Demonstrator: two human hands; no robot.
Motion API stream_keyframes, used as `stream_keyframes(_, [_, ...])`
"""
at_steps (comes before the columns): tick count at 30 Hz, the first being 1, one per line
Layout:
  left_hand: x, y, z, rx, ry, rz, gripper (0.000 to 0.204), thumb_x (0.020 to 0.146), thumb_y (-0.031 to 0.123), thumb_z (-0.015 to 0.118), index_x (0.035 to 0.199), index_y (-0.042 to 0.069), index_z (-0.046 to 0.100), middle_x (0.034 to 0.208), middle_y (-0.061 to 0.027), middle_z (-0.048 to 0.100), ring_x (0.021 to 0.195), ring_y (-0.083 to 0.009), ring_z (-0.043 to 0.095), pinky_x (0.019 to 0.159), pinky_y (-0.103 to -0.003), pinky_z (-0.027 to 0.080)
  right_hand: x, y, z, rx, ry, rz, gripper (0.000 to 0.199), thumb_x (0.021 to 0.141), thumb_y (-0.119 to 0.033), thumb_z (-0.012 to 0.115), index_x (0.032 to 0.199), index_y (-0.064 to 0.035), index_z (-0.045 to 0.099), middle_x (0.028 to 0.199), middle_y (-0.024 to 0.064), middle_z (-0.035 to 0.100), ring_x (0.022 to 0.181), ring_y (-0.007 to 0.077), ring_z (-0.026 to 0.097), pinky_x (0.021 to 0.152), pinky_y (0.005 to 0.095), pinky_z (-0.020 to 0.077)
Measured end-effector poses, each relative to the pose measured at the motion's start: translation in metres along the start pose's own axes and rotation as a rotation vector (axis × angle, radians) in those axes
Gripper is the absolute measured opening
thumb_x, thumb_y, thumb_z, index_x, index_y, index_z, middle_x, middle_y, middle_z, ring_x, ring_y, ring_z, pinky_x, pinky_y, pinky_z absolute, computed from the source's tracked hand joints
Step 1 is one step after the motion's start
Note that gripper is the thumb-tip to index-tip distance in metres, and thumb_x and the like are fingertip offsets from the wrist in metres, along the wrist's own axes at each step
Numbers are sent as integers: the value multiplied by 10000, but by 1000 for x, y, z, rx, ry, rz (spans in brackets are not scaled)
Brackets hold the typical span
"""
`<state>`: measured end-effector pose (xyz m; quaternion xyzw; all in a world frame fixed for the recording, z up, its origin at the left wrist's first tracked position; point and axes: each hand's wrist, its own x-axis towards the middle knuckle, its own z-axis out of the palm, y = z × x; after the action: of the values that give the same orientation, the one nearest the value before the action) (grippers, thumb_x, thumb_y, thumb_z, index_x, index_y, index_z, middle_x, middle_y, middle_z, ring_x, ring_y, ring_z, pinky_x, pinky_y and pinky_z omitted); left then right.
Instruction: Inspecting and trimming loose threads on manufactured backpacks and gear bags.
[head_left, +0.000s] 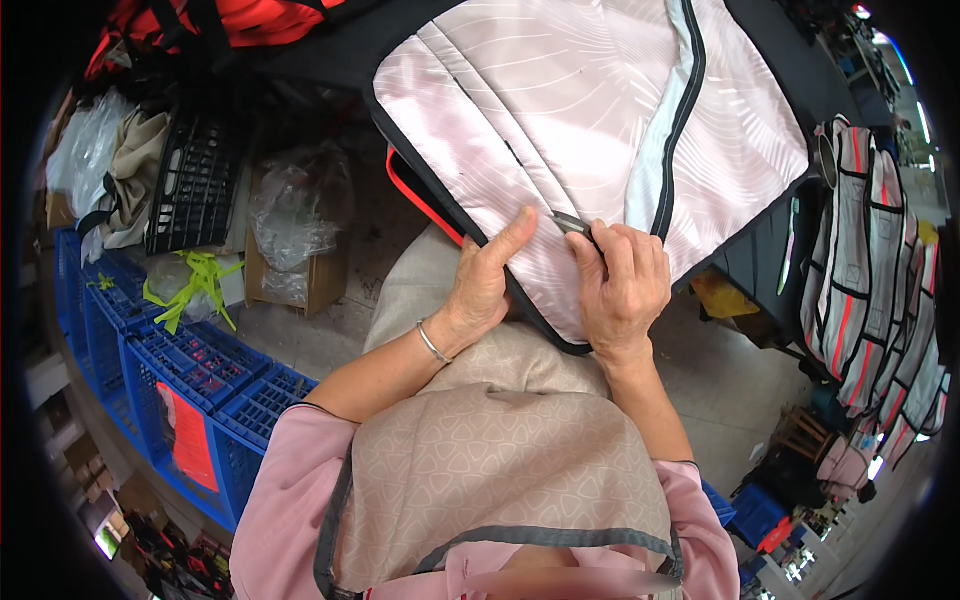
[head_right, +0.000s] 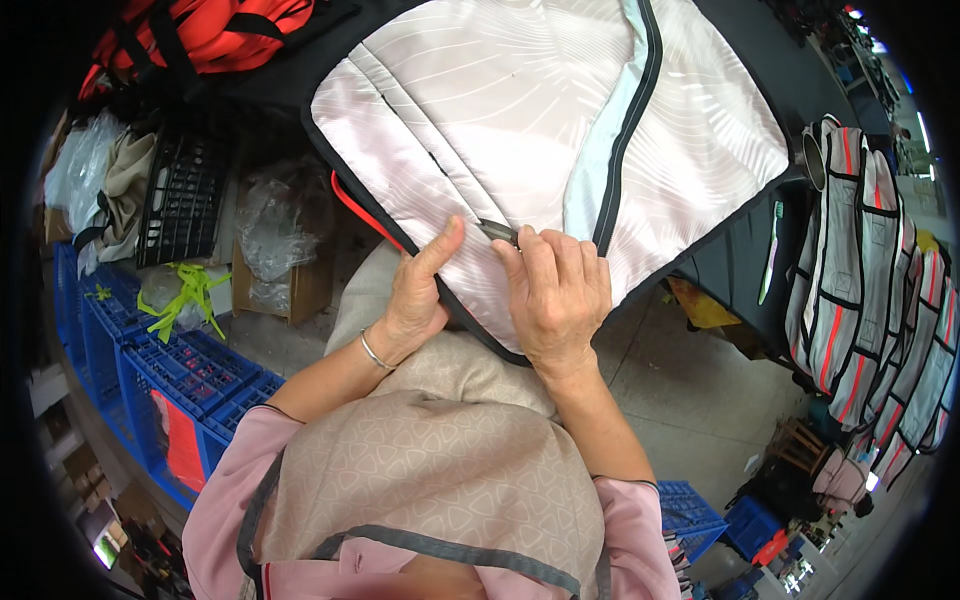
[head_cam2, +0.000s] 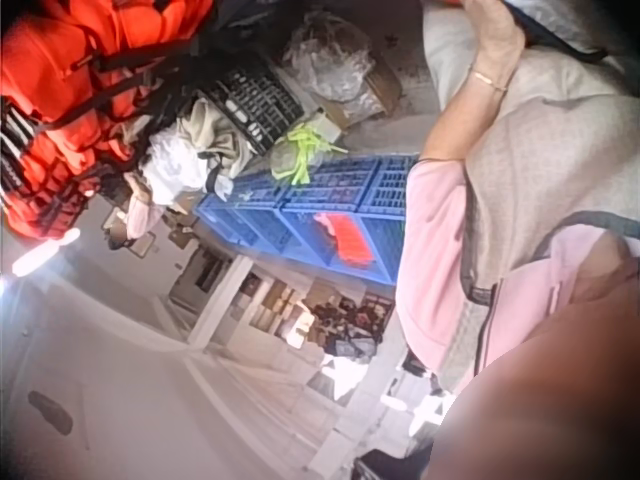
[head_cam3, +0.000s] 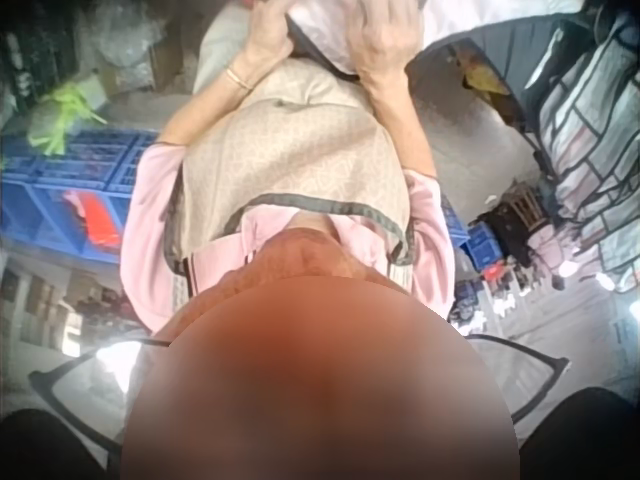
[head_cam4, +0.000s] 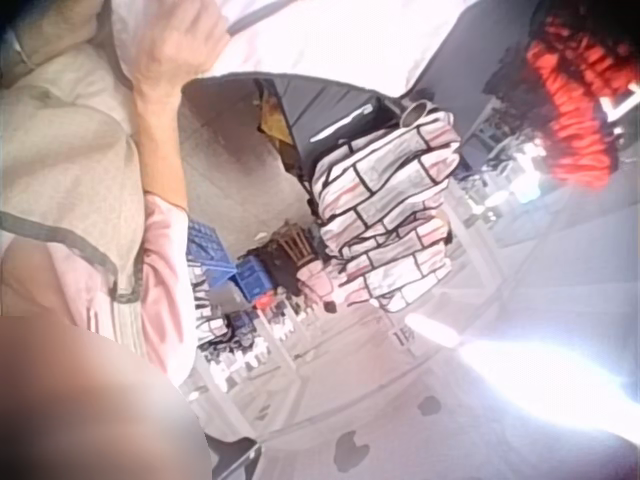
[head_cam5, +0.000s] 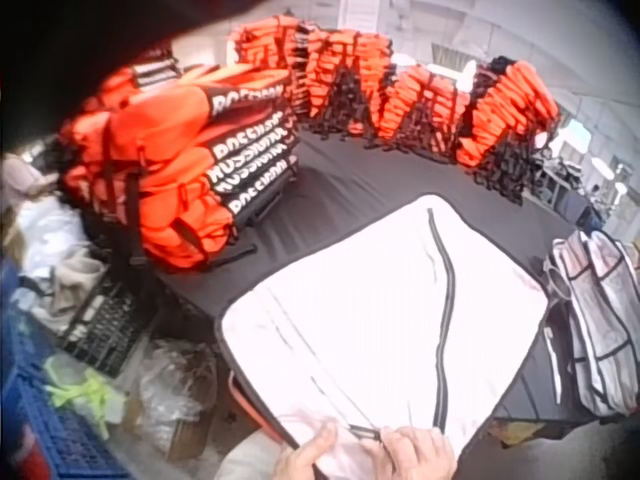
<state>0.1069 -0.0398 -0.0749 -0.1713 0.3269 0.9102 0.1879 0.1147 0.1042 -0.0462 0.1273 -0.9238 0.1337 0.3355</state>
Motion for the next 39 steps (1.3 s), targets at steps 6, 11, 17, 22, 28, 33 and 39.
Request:
stream_keyframes(6, [-1,1,1,-5,5,2,437,904,264,692,1233,18,545,1160,-73,600,1055,-157,576,914,-318,479,2,-1,-2,-34,-6,-10,255,744,-252,798,882,-88,660,775,12,600,655,167,531,553,305,381])
stream_keyframes(11, [2,-3,-2,-1,14,-1,433,905,262,689,1232,16,546,1166,-80,598,1061,-162,575,920,-320,479,3,0,-3,30,-40,27,250,730,-215,805,881,-78,660,762,35,601,647,185,544,556,314,397])
stream_keyframes(17, [4,-3,-6,-20,-31,-16,446,908,256,684,1246,8,533,1181,-89,589,1076,-167,568,927,-326,480,5,2,-3,346,-88,274,211,738,-136,797,854,-47,645,737,66,591,649,229,563,587,348,448])
stream_keyframes(22, [19,8,-6,127,93,188,452,871,235,718,1192,-55,589,1146,-121,638,1028,-184,610,916,-321,489,14,18,4,361,-99,312,160,780,-87,769,796,-9,631,728,122,594,647,271,577,604,353,457])
stream_keyframes(28, [53,43,-15,131,121,199,421,878,226,708,1166,-64,610,1097,-91,656,981,-152,611,845,-279,496,27,29,41,513,-185,610,212,916,-200,659,986,-6,611,856,85,644,775,180,605,723,301,481])
stream_keyframes(33, [17,-8,-22,347,161,310,420,878,219,714,1174,-55,598,1089,-76,648,957,-137,604,855,-284,483,21,28,50,486,-152,613,292,897,-298,679,938,-19,604,854,109,642,762,261,626,694,352,489])
stream_keyframes(39, [16,0,-10,182,38,167,464,882,240,717,1206,-53,561,1128,-94,635,979,-154,609,892,-316,486,17,26,30,687,-43,691,201,845,-132,724,965,0,632,821,117,625,722,212,605,648,306,474])
